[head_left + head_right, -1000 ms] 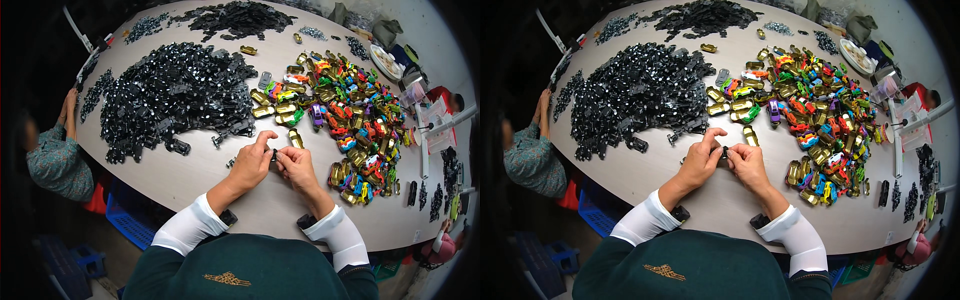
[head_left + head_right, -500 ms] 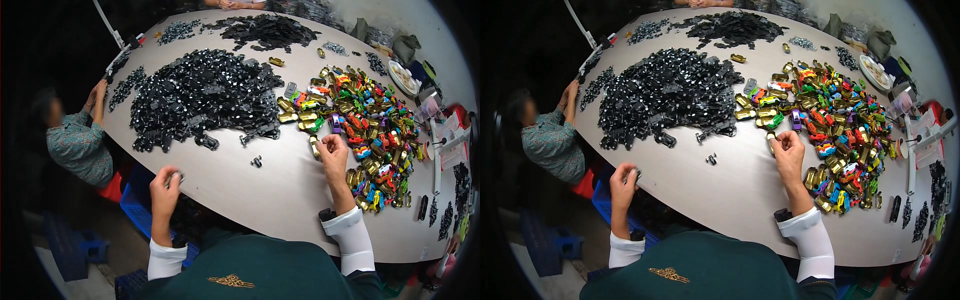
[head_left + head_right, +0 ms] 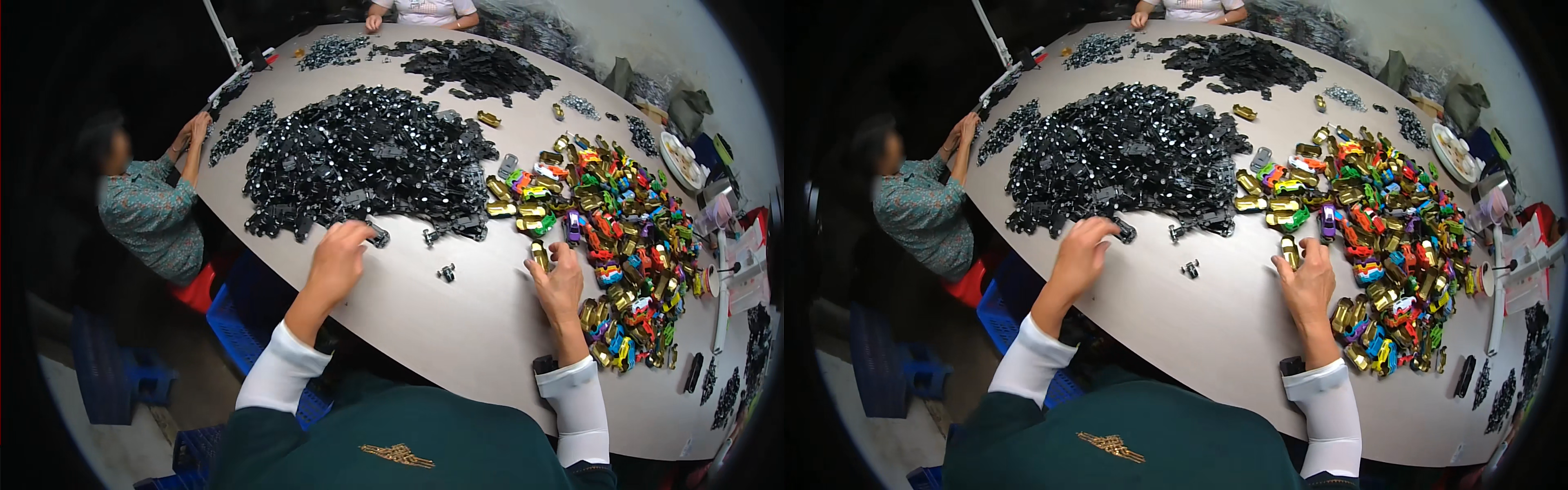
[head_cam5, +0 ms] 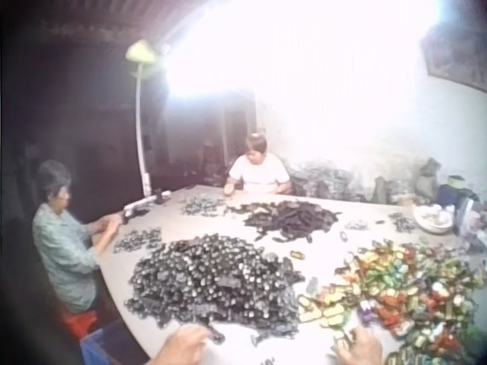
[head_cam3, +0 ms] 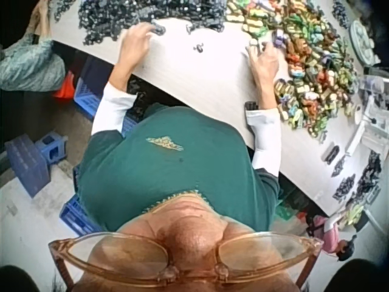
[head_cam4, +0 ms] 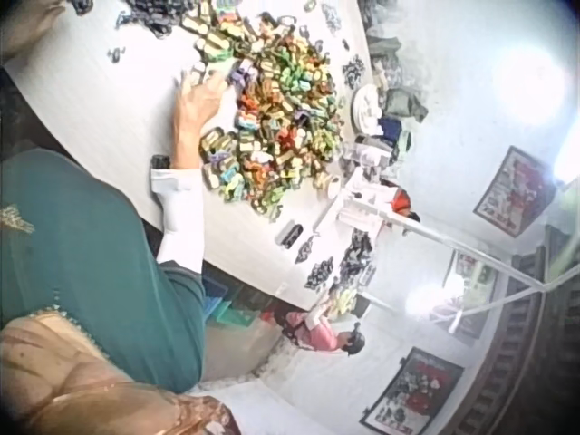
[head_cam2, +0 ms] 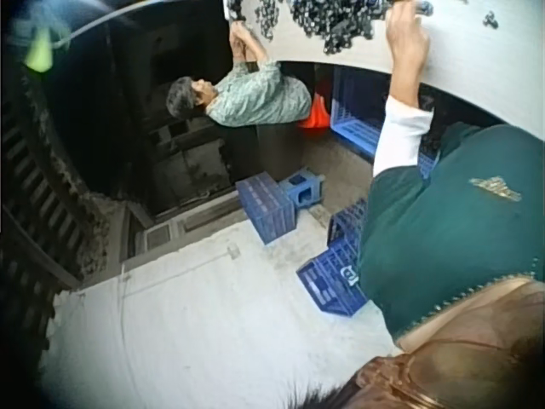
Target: The person assembles small toy cars by hand at a table. They pick up a black chassis and a colored body, fit them together, and place the completed unit on the table. This process is repeated continuously with different colored bodies.
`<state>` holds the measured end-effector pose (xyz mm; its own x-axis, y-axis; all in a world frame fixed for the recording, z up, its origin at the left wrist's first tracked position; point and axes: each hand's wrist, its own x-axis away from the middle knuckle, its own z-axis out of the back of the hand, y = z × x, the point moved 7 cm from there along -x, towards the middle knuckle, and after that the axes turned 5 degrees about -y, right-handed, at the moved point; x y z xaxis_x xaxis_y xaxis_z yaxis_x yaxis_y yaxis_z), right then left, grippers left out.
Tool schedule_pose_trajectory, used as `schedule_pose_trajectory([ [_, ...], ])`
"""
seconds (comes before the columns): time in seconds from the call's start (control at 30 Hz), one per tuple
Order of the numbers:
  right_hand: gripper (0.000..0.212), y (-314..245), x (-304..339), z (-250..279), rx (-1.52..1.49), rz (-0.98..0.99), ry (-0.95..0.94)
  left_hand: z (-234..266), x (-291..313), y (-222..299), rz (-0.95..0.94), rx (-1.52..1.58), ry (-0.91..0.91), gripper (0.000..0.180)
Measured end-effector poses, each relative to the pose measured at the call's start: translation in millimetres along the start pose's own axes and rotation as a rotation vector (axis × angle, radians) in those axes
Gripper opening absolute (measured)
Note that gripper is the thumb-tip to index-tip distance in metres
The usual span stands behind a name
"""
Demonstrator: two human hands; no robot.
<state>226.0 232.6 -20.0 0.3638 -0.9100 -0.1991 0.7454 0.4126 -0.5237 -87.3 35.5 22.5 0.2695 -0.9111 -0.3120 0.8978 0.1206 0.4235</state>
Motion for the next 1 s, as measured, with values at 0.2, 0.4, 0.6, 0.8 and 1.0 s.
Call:
schedule_pose_trajectory([
  [0.2,0.042,8.6,-1.8,-10.5,-0.06,-0.011,-0.072,-45.2,-24.5,-17.0,-0.133,-0.152,-0.132,0.036],
  [0.4,0.038,-3.1,-3.0,-13.0,-0.473,0.059,-0.145,-28.9,-47.4,52.5,-0.135,0.174,-0.08,0.024],
  [0.6,0.036,-10.9,3.0,-32.5,-1.388,-0.259,-0.565,-115.8,-58.3,96.1,0.28,1.244,-0.521,0.031],
  [0.8,0.041,-9.0,2.1,-29.0,-1.318,-0.225,-0.5,-161.4,-60.4,120.8,0.339,1.495,-0.609,0.036],
  [1.0,0.043,1.5,-1.2,-33.0,-1.077,-0.16,-0.381,-175.0,-58.6,110.5,0.45,1.481,-0.541,0.034],
])
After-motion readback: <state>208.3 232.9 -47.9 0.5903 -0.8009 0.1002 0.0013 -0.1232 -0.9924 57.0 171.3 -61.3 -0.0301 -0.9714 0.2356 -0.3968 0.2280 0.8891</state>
